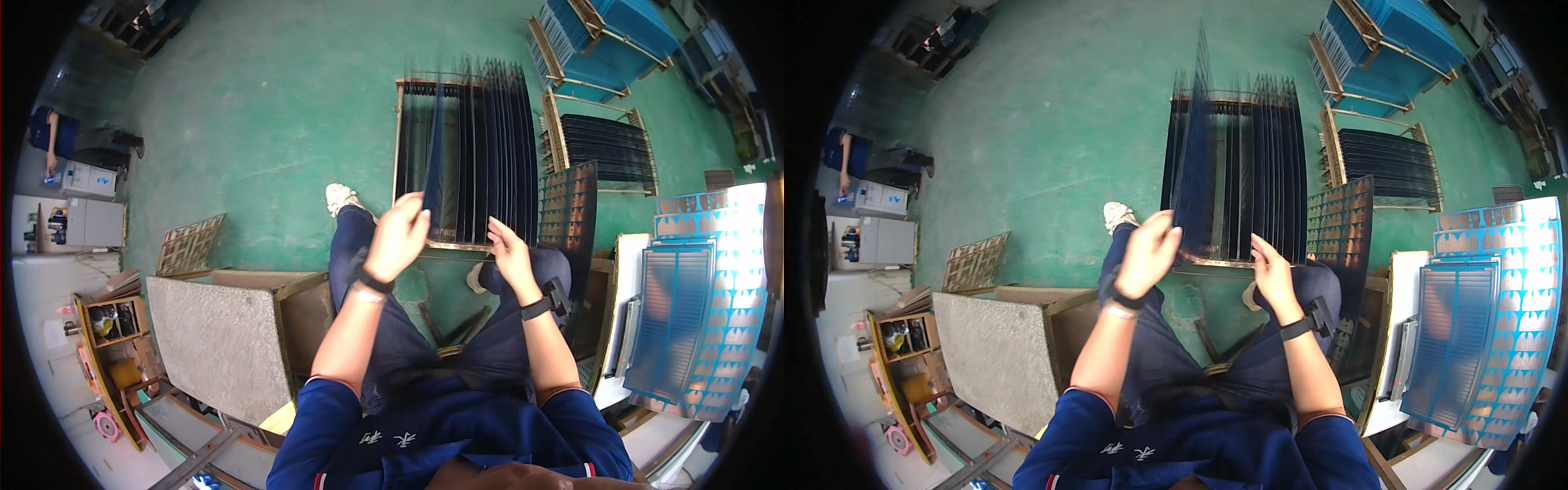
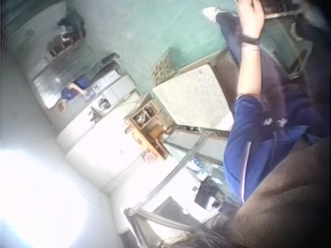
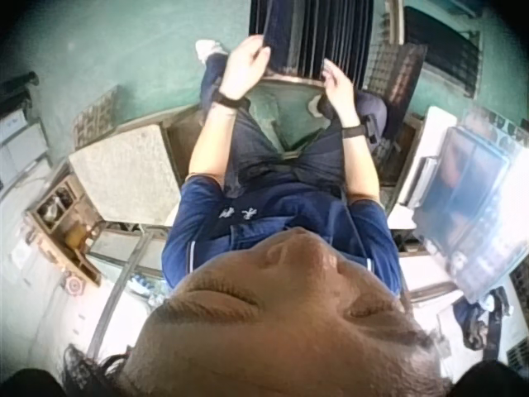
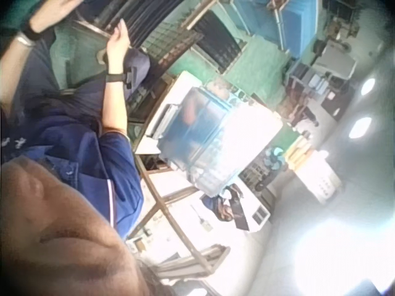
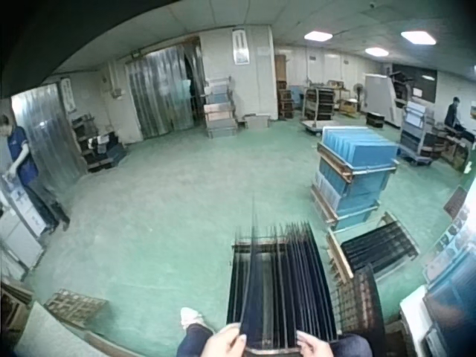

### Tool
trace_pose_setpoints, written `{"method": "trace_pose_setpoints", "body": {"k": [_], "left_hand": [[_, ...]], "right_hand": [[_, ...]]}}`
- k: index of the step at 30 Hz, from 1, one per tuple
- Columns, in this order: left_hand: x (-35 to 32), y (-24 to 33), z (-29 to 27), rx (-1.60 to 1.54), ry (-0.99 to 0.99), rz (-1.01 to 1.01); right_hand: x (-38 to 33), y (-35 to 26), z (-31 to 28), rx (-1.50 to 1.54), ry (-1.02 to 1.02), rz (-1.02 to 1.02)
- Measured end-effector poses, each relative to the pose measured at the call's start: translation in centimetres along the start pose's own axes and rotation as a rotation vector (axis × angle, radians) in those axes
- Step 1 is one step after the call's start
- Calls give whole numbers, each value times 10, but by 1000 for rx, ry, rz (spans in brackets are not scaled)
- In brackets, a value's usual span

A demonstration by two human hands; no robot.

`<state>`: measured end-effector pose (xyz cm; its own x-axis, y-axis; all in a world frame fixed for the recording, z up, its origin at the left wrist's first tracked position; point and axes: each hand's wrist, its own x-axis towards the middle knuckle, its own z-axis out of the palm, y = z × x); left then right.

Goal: Inspecting patterned metallic sheets and placing them into a vertical storage rack.

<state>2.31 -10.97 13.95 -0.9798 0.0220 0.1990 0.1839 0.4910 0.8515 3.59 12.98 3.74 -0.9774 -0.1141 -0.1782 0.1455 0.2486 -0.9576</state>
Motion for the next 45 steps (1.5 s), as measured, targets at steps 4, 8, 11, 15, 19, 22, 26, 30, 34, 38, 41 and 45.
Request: {"method": "trace_pose_setpoints", "body": {"k": [4,8,11,15,19,22,26,30,34,38,41,45], "left_hand": [[-39,68,-102,-543,-18,-288],[-98,74,-171,-747,114,-241],[-134,50,-175,-897,195,-270],[-155,32,-162,-969,78,-260],[-163,-11,-140,-1461,102,18],[-154,38,-101,-1550,564,-232],[-167,62,-41,-1534,340,-297],[-174,67,-38,-1475,351,-371],[-172,55,-61,-1340,376,-396],[-185,30,-78,-1296,374,-413],[-189,18,-81,-1250,344,-375],[-191,12,-83,-1195,356,-392]], "right_hand": [[-16,-12,-38,136,-63,138],[-19,-38,-49,356,7,151],[-16,-42,-67,730,-38,75],[-40,-77,-88,1159,-44,259],[-62,-87,-96,1119,-55,84],[-78,-100,-89,1164,24,39],[-85,-86,-77,1299,103,-58],[-106,-95,-84,1162,7,-124],[-107,-84,-139,1136,129,-205],[-116,-90,-184,1113,285,-294],[-129,-102,-187,1163,270,-371],[-139,-111,-183,1084,332,-370]]}}
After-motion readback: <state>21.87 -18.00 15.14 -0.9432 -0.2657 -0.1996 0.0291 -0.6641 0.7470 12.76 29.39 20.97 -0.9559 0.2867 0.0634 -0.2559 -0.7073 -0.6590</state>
